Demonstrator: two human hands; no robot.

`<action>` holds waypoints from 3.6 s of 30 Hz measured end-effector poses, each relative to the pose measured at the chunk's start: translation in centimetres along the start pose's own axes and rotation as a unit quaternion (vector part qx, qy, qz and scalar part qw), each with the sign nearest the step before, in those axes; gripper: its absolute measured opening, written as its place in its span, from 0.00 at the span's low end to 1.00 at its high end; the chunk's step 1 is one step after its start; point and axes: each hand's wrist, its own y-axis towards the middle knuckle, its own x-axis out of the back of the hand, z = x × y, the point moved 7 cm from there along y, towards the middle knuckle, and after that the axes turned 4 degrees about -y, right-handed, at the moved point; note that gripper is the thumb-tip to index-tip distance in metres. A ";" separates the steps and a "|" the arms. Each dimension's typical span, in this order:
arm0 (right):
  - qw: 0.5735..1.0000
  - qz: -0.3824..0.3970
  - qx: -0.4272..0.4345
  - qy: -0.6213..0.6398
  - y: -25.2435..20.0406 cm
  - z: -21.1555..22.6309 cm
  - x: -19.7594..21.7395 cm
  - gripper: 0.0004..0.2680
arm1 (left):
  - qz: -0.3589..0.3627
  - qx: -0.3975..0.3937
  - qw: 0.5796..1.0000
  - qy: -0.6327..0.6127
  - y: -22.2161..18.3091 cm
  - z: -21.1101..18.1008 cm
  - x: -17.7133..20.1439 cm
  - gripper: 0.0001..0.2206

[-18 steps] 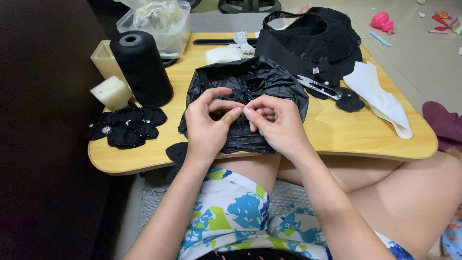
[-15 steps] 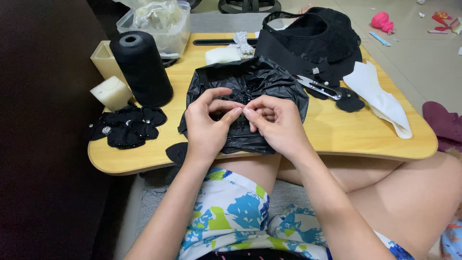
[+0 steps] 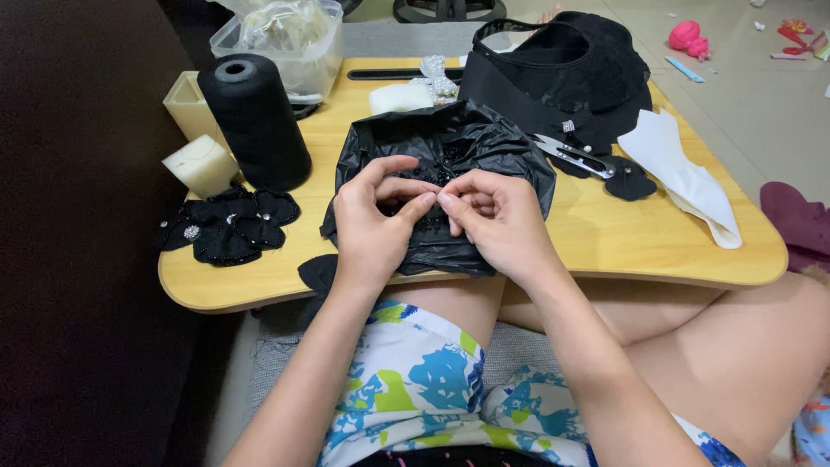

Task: Decorate a black fabric item by attaching small black beads using a needle.

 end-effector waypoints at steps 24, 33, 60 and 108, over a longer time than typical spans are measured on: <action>0.998 -0.034 0.006 0.057 -0.1 0.5 0.2 0.04 | -0.001 0.018 0.999 0.036 0.0 0.2 0.0 0.20; 0.994 -0.091 -0.006 0.052 -0.5 -0.6 3.9 0.03 | -0.004 0.019 0.998 0.056 0.0 0.0 -0.2 0.15; 0.993 -0.084 -0.036 0.075 -1.1 -1.1 4.4 0.04 | 0.156 -0.131 0.907 0.368 2.8 -0.2 -5.0 0.09; 0.989 -0.086 -0.033 0.117 -1.1 -1.3 4.5 0.03 | 0.196 -0.181 0.824 0.500 5.5 1.5 -7.7 0.05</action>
